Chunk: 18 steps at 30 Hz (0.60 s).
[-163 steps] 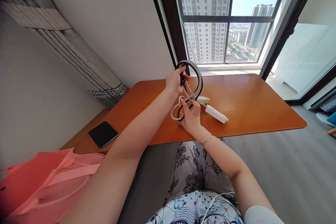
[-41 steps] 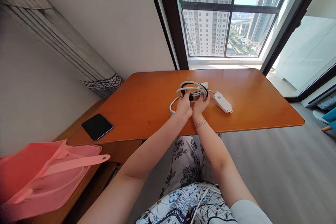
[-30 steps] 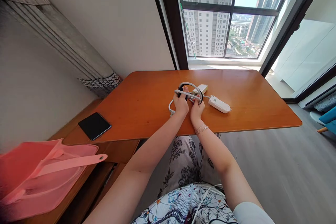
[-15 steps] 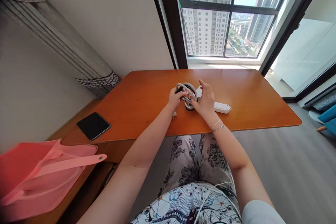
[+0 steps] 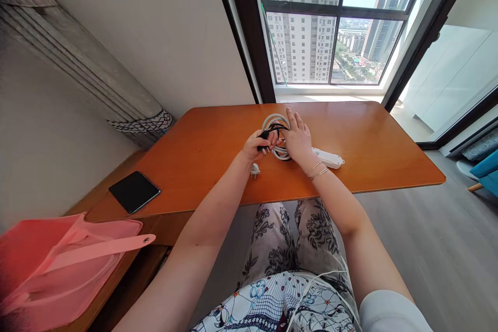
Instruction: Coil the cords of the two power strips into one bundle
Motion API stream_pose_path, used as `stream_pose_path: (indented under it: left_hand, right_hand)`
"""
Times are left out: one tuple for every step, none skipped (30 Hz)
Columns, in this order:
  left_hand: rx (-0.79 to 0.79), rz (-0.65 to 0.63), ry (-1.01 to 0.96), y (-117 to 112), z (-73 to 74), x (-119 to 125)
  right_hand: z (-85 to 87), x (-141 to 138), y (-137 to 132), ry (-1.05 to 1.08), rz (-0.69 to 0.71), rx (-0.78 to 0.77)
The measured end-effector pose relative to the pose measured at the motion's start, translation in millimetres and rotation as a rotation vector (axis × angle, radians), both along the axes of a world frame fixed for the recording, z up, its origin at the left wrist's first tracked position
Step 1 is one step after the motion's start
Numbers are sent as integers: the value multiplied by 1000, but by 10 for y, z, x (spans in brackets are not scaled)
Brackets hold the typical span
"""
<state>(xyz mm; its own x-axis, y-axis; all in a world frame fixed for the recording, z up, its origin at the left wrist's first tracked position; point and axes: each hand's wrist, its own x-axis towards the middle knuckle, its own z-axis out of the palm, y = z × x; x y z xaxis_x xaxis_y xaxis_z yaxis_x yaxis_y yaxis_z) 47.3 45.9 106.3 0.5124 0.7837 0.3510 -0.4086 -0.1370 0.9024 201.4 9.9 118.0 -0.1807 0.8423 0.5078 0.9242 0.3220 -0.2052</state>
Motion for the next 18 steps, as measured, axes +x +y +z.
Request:
stream_pose_path:
  left_hand:
    - [-22,-7,21,-2,15,-15]
    - [-48,-7,41,-2,27,-30]
    - [-75,-6,59,-3,35,-43]
    - [-97,-9,70,-3,40,-51]
    - [-112,-15,74,-5,42,-56]
    - [-122,-25,74,-10,40,-56]
    - [-129,-35,70,-16,34,-52]
    - [-136,-42,64,-25,26,-44]
    - [-146,-48,59,-35,13,-33]
    - [-158,-45,51,-43,-4,-19]
    - [-173,-28,38,-48,-26,-4]
    - [-191,9,21,-48,-50,12]
    - [-215,65,4,-43,-75,29]
    - [-244,132,-8,-32,-100,46]
    - [-279,204,-17,-17,-122,63]
    - [-318,267,-20,0,-138,79]
    - [-359,309,-13,17,-146,93]
    - [-399,331,3,31,-146,106]
  right_hand:
    - [13,-2,11,-7,29,-10]
    - [21,-3,19,-9,51,-15]
    - [23,-5,25,-8,63,-13]
    - [22,-6,31,-3,67,-7]
    - [16,-6,40,2,68,-1]
    - [7,-4,52,3,72,0]
    - [-4,2,67,1,80,-4]
    - [-18,13,85,-3,93,-11]
    - [-34,30,104,-10,113,-19]
    - [-54,53,120,-17,135,-23]
    - [-77,79,133,-23,157,-16]
    - [-103,108,139,-25,176,2]
    - [-133,137,139,-22,188,31]
    - [-165,164,132,-12,194,66]
    - [-198,187,120,3,193,103]
    - [-232,204,105,19,191,139]
    - [-264,216,90,33,190,168]
    - [-293,222,76,43,189,190]
